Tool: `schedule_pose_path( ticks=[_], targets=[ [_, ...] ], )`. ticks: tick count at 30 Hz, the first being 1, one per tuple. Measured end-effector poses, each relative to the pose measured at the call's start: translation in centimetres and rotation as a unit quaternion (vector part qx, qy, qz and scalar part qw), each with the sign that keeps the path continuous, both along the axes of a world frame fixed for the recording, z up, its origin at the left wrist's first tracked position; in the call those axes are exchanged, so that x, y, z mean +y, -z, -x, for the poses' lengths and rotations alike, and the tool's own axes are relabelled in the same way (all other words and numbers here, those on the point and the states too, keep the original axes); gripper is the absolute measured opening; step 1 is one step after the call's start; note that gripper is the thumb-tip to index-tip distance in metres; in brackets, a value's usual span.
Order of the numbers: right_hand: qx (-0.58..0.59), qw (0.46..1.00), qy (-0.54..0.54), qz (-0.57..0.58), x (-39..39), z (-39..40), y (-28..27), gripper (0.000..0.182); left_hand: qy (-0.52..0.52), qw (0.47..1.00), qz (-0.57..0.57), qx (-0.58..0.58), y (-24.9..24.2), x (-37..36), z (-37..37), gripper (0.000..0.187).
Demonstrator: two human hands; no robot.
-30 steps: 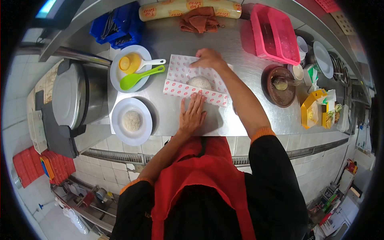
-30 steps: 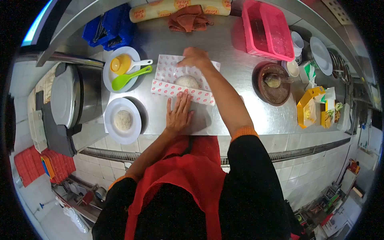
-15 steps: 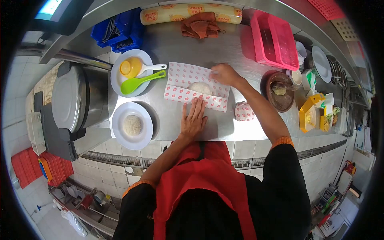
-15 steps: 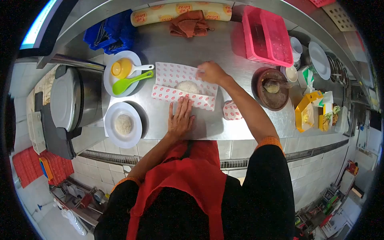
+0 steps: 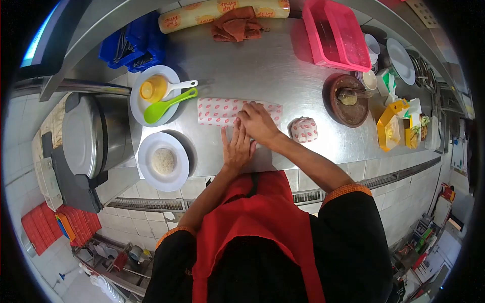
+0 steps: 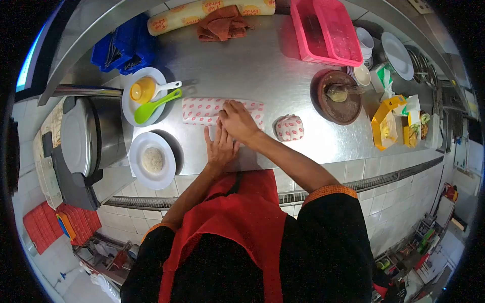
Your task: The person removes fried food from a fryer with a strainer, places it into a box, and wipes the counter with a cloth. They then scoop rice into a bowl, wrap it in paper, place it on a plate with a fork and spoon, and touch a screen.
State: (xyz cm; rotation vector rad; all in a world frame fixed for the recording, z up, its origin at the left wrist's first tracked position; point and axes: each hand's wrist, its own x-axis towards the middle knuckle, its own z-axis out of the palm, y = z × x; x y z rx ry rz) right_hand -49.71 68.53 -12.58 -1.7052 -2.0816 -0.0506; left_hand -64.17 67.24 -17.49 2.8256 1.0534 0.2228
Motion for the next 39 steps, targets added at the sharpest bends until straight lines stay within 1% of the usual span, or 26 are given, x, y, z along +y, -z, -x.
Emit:
schedule_pose_path(
  ticks=[2,6,9,12,14,15,17,18,19,21,22,23,24,25,27,28,29,30,31,33,34,35,36,37,38,39],
  targets=[
    [0.009,1.0,0.005,0.013,-0.8,0.3,0.1,0.024,0.008,1.0,-0.013,-0.011,0.5,-0.2,0.2,0.056],
    [0.021,0.999,0.023,0.028,-1.7,1.0,0.1,0.03,0.006,0.999,-0.021,-0.026,0.8,0.0,0.2,0.058],
    [0.038,0.997,0.048,0.042,-2.2,1.6,1.0,0.033,0.008,0.999,0.003,-0.031,0.7,0.2,0.2,0.059],
    [0.018,0.999,0.031,0.008,-2.4,1.5,0.8,0.03,-0.003,0.998,-0.015,-0.059,0.6,0.4,0.8,0.056],
    [0.044,0.998,0.04,0.002,-3.0,1.6,1.1,0.031,-0.01,0.992,-0.097,-0.08,-1.5,1.1,1.7,0.052],
    [0.072,0.996,0.053,-0.002,-3.2,1.6,1.3,0.032,-0.008,0.992,-0.1,-0.08,-2.6,1.7,1.8,0.052],
    [0.101,0.993,0.057,-0.016,-3.5,1.9,1.1,0.032,-0.035,0.989,-0.065,-0.13,-6.2,2.5,2.0,0.046],
    [0.124,0.99,0.056,-0.032,-3.5,1.9,1.1,0.032,-0.029,0.987,-0.058,-0.146,-8.3,3.7,1.1,0.037],
    [0.124,0.99,0.054,-0.034,-3.4,1.8,1.1,0.032,-0.031,0.987,-0.06,-0.146,-7.7,5.1,0.5,0.037],
    [0.215,0.972,0.095,-0.031,-3.3,1.7,1.1,0.031,-0.023,0.994,0.076,-0.072,-5.5,7.9,0.1,0.031],
    [0.214,0.971,0.096,-0.035,-2.9,1.7,1.1,0.031,-0.032,0.989,0.06,-0.133,-4.9,8.6,-0.2,0.028],
    [0.29,0.942,0.167,-0.025,-2.5,1.5,1.1,0.031,-0.029,0.989,0.058,-0.134,-4.4,9.1,-0.2,0.028],
    [0.363,0.901,0.239,-0.012,-2.3,1.4,1.3,0.032,-0.051,0.979,0.109,-0.166,-3.7,9.3,0.0,0.027],
    [0.364,0.899,0.242,-0.01,-2.1,1.1,1.4,0.032,-0.073,0.965,0.159,-0.195,-3.7,9.4,0.0,0.026],
    [0.412,0.861,0.295,0.043,-1.2,0.2,1.8,0.04,-0.094,0.964,0.171,-0.183,-3.6,9.6,-0.2,0.026],
    [0.412,0.861,0.296,0.041,-0.9,-0.2,1.6,0.04,-0.118,0.961,0.179,-0.173,-3.6,10.0,-0.4,0.027],
    [0.387,0.868,0.303,0.069,-0.6,-0.7,1.4,0.044,-0.142,0.958,0.186,-0.165,-3.6,10.3,-0.7,0.027],
    [0.363,0.874,0.309,0.097,-0.5,-1.0,1.1,0.049,-0.141,0.958,0.185,-0.165,-3.7,10.7,-0.8,0.027],
    [0.363,0.874,0.31,0.096,-0.6,-1.2,0.6,0.049,-0.134,0.961,0.187,-0.151,-3.7,11.1,-0.9,0.028],
    [0.329,0.874,0.316,0.17,-0.6,-1.6,-0.5,0.056,-0.128,0.964,0.188,-0.137,-3.7,12.0,-1.2,0.029],
    [0.329,0.874,0.315,0.171,-0.5,-1.5,-1.1,0.056,-0.115,0.971,0.191,-0.082,-4.1,12.4,-1.5,0.028],
    [0.212,0.904,0.323,0.183,-0.4,-1.5,-1.7,0.056,-0.101,0.975,0.194,-0.027,-4.6,12.7,-1.7,0.026],
    [0.091,0.921,0.326,0.192,-0.3,-1.6,-2.1,0.055,-0.102,0.975,0.195,-0.028,-5.0,12.9,-1.8,0.026],
    [0.091,0.92,0.327,0.194,-0.2,-1.7,-2.0,0.055,-0.075,0.992,0.1,0.009,-5.8,12.8,-2.0,0.02],
    [0.065,0.922,0.315,0.213,0.1,-2.0,-1.9,0.05,-0.045,0.998,0.003,0.045,-6.2,12.8,-2.2,0.013],
    [0.038,0.924,0.304,0.231,0.4,-2.4,-1.9,0.044,-0.042,0.998,0.004,0.043,-6.0,12.8,-2.2,0.013]
  ],
)
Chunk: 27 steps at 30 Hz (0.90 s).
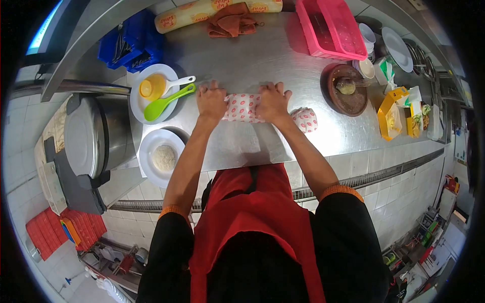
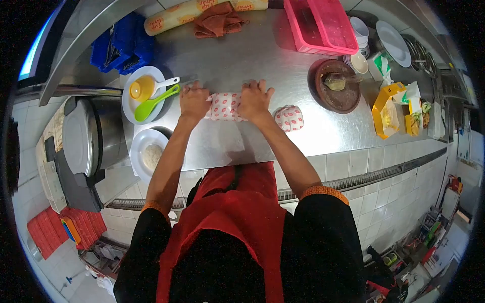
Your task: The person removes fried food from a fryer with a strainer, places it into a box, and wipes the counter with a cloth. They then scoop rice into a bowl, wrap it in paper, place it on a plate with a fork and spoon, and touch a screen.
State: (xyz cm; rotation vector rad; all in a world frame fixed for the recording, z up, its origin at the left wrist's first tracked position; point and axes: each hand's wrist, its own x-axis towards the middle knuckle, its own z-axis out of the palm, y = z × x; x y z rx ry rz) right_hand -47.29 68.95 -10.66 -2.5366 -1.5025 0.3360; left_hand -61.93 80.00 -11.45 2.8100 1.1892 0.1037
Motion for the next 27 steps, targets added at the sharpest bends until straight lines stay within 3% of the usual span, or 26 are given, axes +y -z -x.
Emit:
schedule_pose_path(
  ticks=[1,3,4,5,6,8,10,12,13,15,16,19,24,27],
  targets=[
    [-0.001,1.0,0.003,0.0,0.4,-0.3,-0.1,0.044,0.041,0.999,-0.014,-0.016,0.4,0.1,0.1,0.01],
    [0.105,0.983,-0.023,0.147,1.1,-0.8,-0.3,0.033,0.083,0.995,-0.031,-0.034,1.6,0.4,0.3,0.008],
    [0.104,0.984,-0.021,0.147,0.9,-0.9,0.4,0.033,0.079,0.994,0.045,-0.065,2.7,0.1,0.7,0.008],
    [0.133,0.989,-0.035,0.053,0.3,-1.0,1.7,0.027,0.074,0.985,0.122,-0.095,3.1,-0.3,1.2,0.009],
    [0.162,0.985,-0.047,-0.04,-0.3,-0.9,3.0,0.02,0.074,0.985,0.123,-0.094,3.4,-0.7,1.9,0.009],
    [0.139,0.985,-0.065,-0.081,-1.6,-0.3,3.7,0.017,0.073,0.976,0.186,-0.091,3.5,-1.9,3.6,0.02],
    [0.114,0.982,-0.083,-0.124,-3.2,0.6,4.6,0.014,0.1,0.977,0.15,-0.117,4.5,-3.2,5.1,0.027],
    [0.011,0.961,-0.2,-0.188,-5.3,1.4,5.7,0.023,0.125,0.975,0.115,-0.142,4.3,-4.9,6.4,0.036],
    [0.011,0.961,-0.199,-0.19,-6.0,1.6,5.7,0.023,0.135,0.975,0.105,-0.14,3.4,-5.7,6.7,0.045],
    [-0.035,0.956,-0.236,-0.172,-7.6,2.1,5.6,0.041,0.151,0.975,0.121,-0.112,3.0,-6.8,7.7,0.061],
    [-0.035,0.957,-0.234,-0.17,-8.7,2.5,5.0,0.041,0.152,0.974,0.122,-0.112,2.9,-7.3,8.3,0.061],
    [0.027,0.964,-0.244,-0.103,-12.0,3.6,3.4,0.064,0.177,0.973,0.126,-0.077,2.6,-9.0,9.9,0.065],
    [0.044,0.966,-0.242,-0.083,-16.5,5.3,3.5,0.068,0.208,0.964,0.148,-0.072,3.5,-13.1,13.0,0.068],
    [0.021,0.962,-0.263,-0.076,-17.5,5.4,4.3,0.067,0.23,0.961,0.127,-0.09,4.4,-13.8,13.9,0.052]
  ],
)
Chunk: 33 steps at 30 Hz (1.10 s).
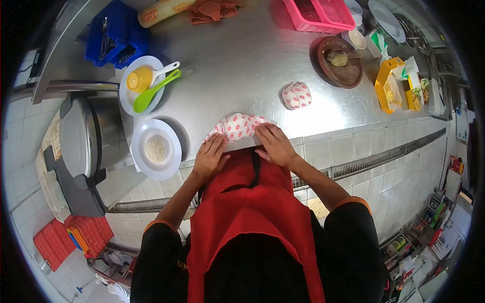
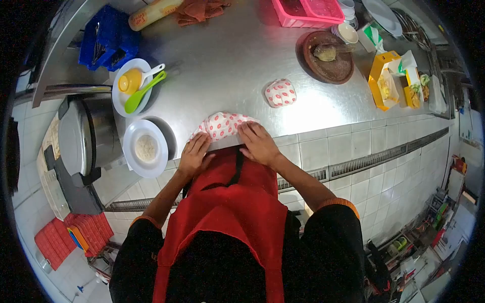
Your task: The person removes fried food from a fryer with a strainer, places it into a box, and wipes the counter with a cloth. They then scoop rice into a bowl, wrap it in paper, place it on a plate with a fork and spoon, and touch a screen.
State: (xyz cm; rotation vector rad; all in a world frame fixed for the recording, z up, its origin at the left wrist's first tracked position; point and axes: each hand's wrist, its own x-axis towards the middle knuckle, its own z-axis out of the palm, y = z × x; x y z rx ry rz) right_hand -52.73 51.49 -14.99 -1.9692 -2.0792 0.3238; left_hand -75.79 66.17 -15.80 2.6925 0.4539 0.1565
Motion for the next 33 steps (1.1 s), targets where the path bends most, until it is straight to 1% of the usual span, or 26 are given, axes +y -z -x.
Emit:
schedule_pose_path(
  ticks=[1,2,3,4,5,6,7,8,9,10,11,12,14,17,18,19,21,22,23,24,25,27,28,30,31,33],
  targets=[
    [0.01,1.0,0.009,-0.008,0.3,0.1,0.2,0.069,0.009,1.0,-0.021,-0.008,0.7,-0.4,0.5,0.046],
    [0.02,1.0,0.016,-0.017,0.3,0.2,0.3,0.071,0.003,1.0,-0.021,-0.007,1.3,-0.9,1.0,0.046],
    [0.019,1.0,0.007,-0.021,0.0,0.0,1.1,0.071,0.014,0.998,-0.055,-0.027,1.8,-1.1,1.2,0.042],
    [-0.03,0.998,-0.002,-0.051,-0.1,0.0,1.7,0.068,0.024,0.995,-0.09,-0.044,2.3,-1.2,1.3,0.039],
    [-0.076,0.994,-0.01,-0.081,-0.2,-0.1,2.2,0.066,0.016,0.995,-0.095,-0.042,2.8,-1.5,1.3,0.039],
    [-0.072,0.994,-0.015,-0.086,-0.1,-0.3,2.9,0.066,-0.011,0.993,-0.086,-0.081,3.3,-1.7,1.2,0.039],
    [-0.033,0.998,-0.006,-0.06,0.1,-0.2,2.1,0.065,-0.034,0.99,-0.073,-0.116,3.5,-2.2,1.2,0.04],
    [0.004,0.999,0.005,-0.033,0.1,-0.2,1.5,0.064,-0.033,0.991,-0.07,-0.112,2.6,-2.7,0.8,0.04],
    [0.004,1.0,0.007,-0.03,0.3,-0.4,1.0,0.064,-0.099,0.987,-0.029,-0.121,1.7,-3.0,-0.1,0.042],
    [0.043,0.997,0.003,-0.071,0.7,-0.6,0.6,0.055,-0.166,0.977,0.013,-0.131,1.0,-3.2,-1.0,0.045],
    [0.082,0.991,-0.004,-0.11,0.8,-0.9,0.4,0.047,-0.168,0.977,0.016,-0.131,0.8,-3.4,-1.4,0.045],
    [0.082,0.991,-0.006,-0.109,0.9,-1.3,0.2,0.047,-0.156,0.981,0.006,-0.119,0.7,-3.3,-1.5,0.047],
    [0.107,0.983,-0.015,-0.149,1.6,-1.7,0.3,0.034,-0.146,0.983,0.009,-0.115,0.1,-2.8,-1.9,0.047],
    [0.153,0.977,-0.048,-0.142,2.3,-3.1,1.3,0.03,-0.135,0.983,0.043,-0.116,0.7,-1.7,-1.8,0.045],
    [0.147,0.977,-0.059,-0.141,2.3,-3.4,1.2,0.029,-0.141,0.979,0.032,-0.145,0.5,-1.6,-2.2,0.033],
    [0.146,0.977,-0.063,-0.142,2.6,-3.8,1.7,0.029,-0.144,0.978,0.03,-0.147,0.6,-1.3,-2.4,0.033],
    [0.109,0.975,-0.11,-0.161,2.7,-4.2,3.0,0.026,-0.117,0.985,-0.001,-0.13,0.9,-0.9,-2.5,0.023],
    [0.107,0.975,-0.113,-0.16,2.8,-4.4,3.0,0.026,-0.106,0.984,-0.039,-0.136,0.7,-0.8,-2.9,0.016],
    [0.058,0.973,-0.138,-0.178,2.9,-4.4,3.1,0.024,-0.108,0.984,-0.039,-0.138,0.8,-0.9,-2.8,0.016],
    [0.008,0.967,-0.162,-0.196,3.1,-4.5,3.2,0.022,-0.094,0.985,-0.071,-0.122,0.9,-0.8,-2.7,0.017],
    [0.007,0.967,-0.164,-0.195,3.4,-4.4,2.9,0.022,-0.08,0.986,-0.102,-0.106,0.9,-0.9,-2.7,0.018],
    [-0.006,0.976,-0.157,-0.149,4.2,-4.1,2.5,0.02,-0.084,0.984,-0.109,-0.113,1.0,-1.0,-2.6,0.017],
    [-0.005,0.976,-0.157,-0.149,4.5,-4.2,2.6,0.02,-0.085,0.982,-0.119,-0.12,0.7,-1.0,-2.6,0.015],
    [0.045,0.985,-0.141,-0.086,5.1,-4.3,2.7,0.019,-0.099,0.98,-0.13,-0.113,0.2,-0.9,-2.6,0.016],
    [0.045,0.985,-0.144,-0.086,5.2,-4.5,2.7,0.019,-0.115,0.977,-0.143,-0.107,0.0,-0.9,-2.8,0.016],
    [0.106,0.981,-0.144,-0.073,4.8,-4.7,2.6,0.024,-0.13,0.975,-0.148,-0.101,0.1,-0.9,-2.9,0.018]
  ],
)
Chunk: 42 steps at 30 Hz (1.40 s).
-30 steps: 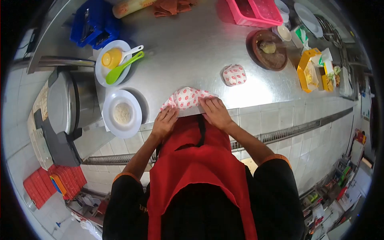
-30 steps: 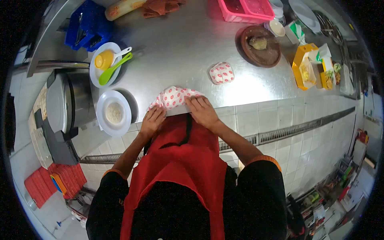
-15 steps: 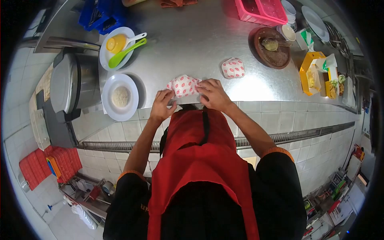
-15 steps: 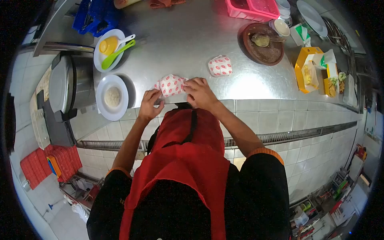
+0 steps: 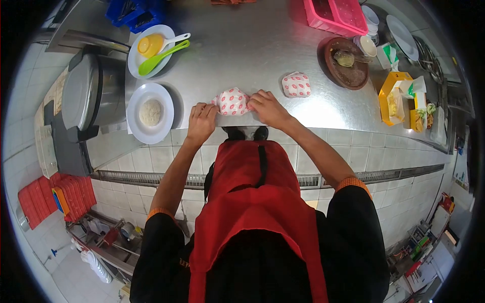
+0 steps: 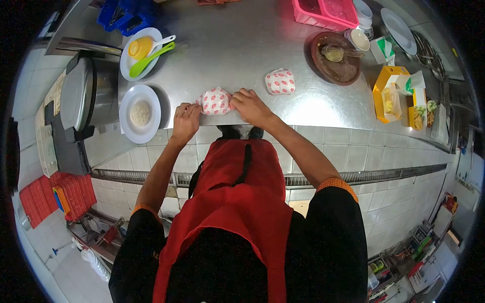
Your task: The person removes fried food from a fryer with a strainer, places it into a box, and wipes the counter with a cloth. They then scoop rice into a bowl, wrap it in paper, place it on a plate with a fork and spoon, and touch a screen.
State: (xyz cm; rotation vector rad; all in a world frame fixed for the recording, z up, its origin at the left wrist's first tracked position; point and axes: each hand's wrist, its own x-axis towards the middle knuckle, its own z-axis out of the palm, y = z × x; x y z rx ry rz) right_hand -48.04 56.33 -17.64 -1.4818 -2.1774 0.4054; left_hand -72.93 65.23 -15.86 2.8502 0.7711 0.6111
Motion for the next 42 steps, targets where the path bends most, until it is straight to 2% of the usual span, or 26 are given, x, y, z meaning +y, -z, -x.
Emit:
schedule_pose_path(
  ticks=[5,7,8,11,13,15,16,18,20,22,24,26,27,28,29,30,31,32,34,35,37,38,39,40,41,42],
  targets=[
    [0.061,0.995,0.028,-0.07,-1.0,0.6,-0.4,0.024,-0.044,0.998,0.035,0.006,0.5,0.5,-0.6,0.022],
    [0.059,0.994,0.041,-0.083,-1.0,0.7,0.6,0.023,-0.075,0.988,0.132,-0.032,0.5,0.8,-1.0,0.021],
    [0.059,0.994,0.042,-0.082,-0.7,0.6,1.0,0.021,-0.073,0.988,0.132,-0.03,0.4,1.2,-1.1,0.021],
    [0.056,0.996,0.065,-0.04,-0.4,1.1,0.6,0.02,-0.038,0.98,0.194,0.03,-0.6,2.7,-1.0,0.021],
    [0.045,0.995,0.085,-0.005,0.2,1.3,0.0,0.02,-0.038,0.94,0.329,0.078,-1.5,3.7,-1.4,0.026],
    [0.086,0.98,0.157,0.084,0.8,1.8,-0.3,0.019,-0.024,0.952,0.3,0.06,-1.1,4.3,-1.6,0.03],
    [0.087,0.98,0.158,0.082,1.3,2.0,-0.4,0.019,-0.011,0.961,0.273,0.042,-1.7,4.5,-1.9,0.035],
    [0.214,0.923,0.289,0.137,2.4,2.0,-0.7,0.018,-0.022,0.958,0.281,0.06,-2.6,4.6,-2.9,0.041],
    [0.179,0.932,0.278,0.147,3.1,2.2,-0.9,0.018,-0.029,0.955,0.285,0.077,-3.6,5.2,-3.6,0.046],
    [0.14,0.939,0.27,0.159,2.9,2.2,-1.1,0.017,0.074,0.97,0.193,0.129,-3.9,5.6,-3.9,0.053],
    [0.141,0.969,0.197,0.04,2.4,2.2,-1.3,0.022,0.096,0.969,0.192,0.119,-3.9,6.0,-4.0,0.051],
    [0.186,0.963,0.186,0.055,2.1,2.3,-3.0,0.017,0.116,0.967,0.197,0.115,-2.8,5.9,-2.8,0.05],
    [0.297,0.926,0.159,0.17,2.2,2.4,-4.2,0.018,0.098,0.964,0.235,0.079,-1.4,5.7,-2.0,0.046],
    [0.4,0.863,0.129,0.28,2.2,2.4,-5.0,0.019,0.082,0.958,0.273,0.043,-0.3,5.5,-1.5,0.044],
    [0.401,0.862,0.134,0.279,2.3,2.5,-5.5,0.019,0.049,0.954,0.294,0.022,-0.1,4.7,-1.4,0.046],
    [0.49,0.82,0.139,0.261,2.4,2.9,-5.7,0.026,0.055,0.953,0.297,0.022,0.1,4.0,-1.4,0.046],
    [0.573,0.771,0.142,0.239,2.6,3.1,-6.0,0.034,0.03,0.927,0.37,-0.054,-0.1,3.2,-1.8,0.046],
    [0.571,0.772,0.145,0.238,2.9,3.2,-6.2,0.034,0.002,0.889,0.439,-0.13,-0.2,2.7,-2.3,0.046],
    [0.698,0.622,0.223,0.276,3.6,3.6,-6.5,0.053,-0.021,0.887,0.442,-0.133,-0.3,2.2,-3.3,0.051],
    [0.697,0.623,0.221,0.277,4.3,3.9,-7.7,0.053,-0.022,0.872,0.45,-0.194,-0.3,2.1,-4.0,0.053],
    [0.599,0.709,0.338,0.154,5.5,4.2,-10.3,0.036,-0.01,0.836,0.465,-0.29,-0.5,2.5,-5.4,0.061],
    [0.598,0.708,0.341,0.155,6.2,4.0,-11.1,0.036,-0.01,0.835,0.468,-0.29,-1.0,3.2,-6.1,0.061],
    [0.477,0.82,0.312,0.044,7.5,3.2,-11.5,0.023,0.02,0.802,0.51,-0.312,-1.5,4.1,-6.9,0.064],
    [0.337,0.9,0.27,-0.068,8.7,2.4,-11.7,0.012,0.049,0.765,0.549,-0.332,-2.3,4.9,-7.7,0.067],
    [0.335,0.899,0.272,-0.069,9.7,1.7,-11.8,0.012,0.047,0.748,0.553,-0.363,-3.3,5.2,-8.6,0.063],
    [0.278,0.922,0.245,-0.115,10.8,1.0,-11.9,0.01,0.049,0.748,0.553,-0.364,-4.4,5.8,-9.0,0.063]
  ],
)
